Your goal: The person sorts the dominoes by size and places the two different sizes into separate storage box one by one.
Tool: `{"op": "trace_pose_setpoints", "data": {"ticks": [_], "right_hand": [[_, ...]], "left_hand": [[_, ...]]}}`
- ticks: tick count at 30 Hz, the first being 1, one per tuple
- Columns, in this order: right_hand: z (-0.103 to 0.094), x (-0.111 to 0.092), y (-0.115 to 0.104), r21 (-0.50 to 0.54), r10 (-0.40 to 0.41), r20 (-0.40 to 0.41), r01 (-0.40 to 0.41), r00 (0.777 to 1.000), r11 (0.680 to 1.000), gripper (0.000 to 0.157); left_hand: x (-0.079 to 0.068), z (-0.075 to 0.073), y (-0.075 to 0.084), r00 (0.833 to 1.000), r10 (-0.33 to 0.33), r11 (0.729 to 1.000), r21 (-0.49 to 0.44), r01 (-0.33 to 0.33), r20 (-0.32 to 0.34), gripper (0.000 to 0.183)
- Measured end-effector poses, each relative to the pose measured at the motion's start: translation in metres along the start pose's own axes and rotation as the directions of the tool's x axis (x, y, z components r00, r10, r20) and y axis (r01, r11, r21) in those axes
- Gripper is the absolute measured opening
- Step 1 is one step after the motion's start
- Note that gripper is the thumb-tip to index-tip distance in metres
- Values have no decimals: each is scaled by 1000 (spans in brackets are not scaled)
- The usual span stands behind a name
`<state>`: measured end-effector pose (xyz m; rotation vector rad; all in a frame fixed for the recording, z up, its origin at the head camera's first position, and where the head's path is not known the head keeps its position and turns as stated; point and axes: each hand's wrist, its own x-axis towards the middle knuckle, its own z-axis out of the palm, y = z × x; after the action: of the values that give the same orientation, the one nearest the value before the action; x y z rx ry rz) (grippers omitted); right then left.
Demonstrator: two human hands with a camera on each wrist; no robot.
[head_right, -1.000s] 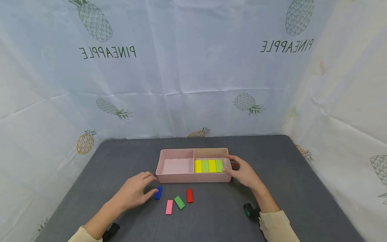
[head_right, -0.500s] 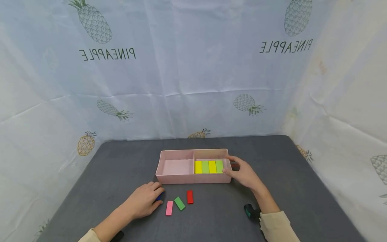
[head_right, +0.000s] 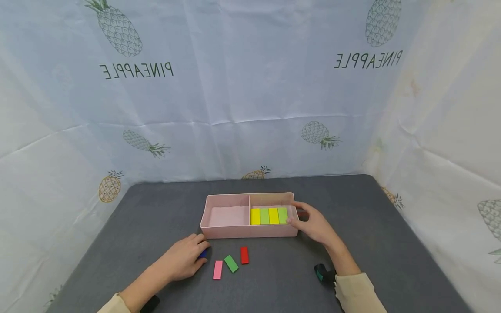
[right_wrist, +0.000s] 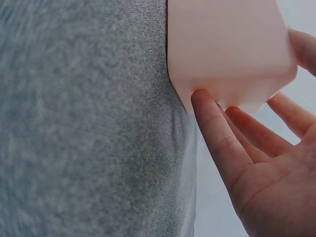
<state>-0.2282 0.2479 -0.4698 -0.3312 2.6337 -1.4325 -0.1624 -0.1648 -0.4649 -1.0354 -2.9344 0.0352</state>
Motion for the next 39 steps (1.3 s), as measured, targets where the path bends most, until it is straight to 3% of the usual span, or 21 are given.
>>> {"op": "trace_pose_setpoints", "data": {"ticks": [6,13,19,29,39], "right_hand": [[-1,-1,-1,-5,-1,-6,1,1000,1000,77],[-1,0,-2,-13,-10,-4,10,1000,1000,75],[-3,1,1,-13,-28,-4,28,1000,1000,75],[-2,-1,1,-29,-46,-7,46,999,999,73],[1,0,2,-41,-39,-10,38,999,998,72]], "left_hand": [[1,-7,1,1000,-6,998,-70,7,10,35],[2,-15,1,995,43,991,-120,-54,-93,36],[4,-18,1,975,88,978,-168,-123,-206,34],[14,-27,5,937,134,966,-169,-196,-324,36],[29,-40,5,944,117,964,-193,-183,-308,34]]}}
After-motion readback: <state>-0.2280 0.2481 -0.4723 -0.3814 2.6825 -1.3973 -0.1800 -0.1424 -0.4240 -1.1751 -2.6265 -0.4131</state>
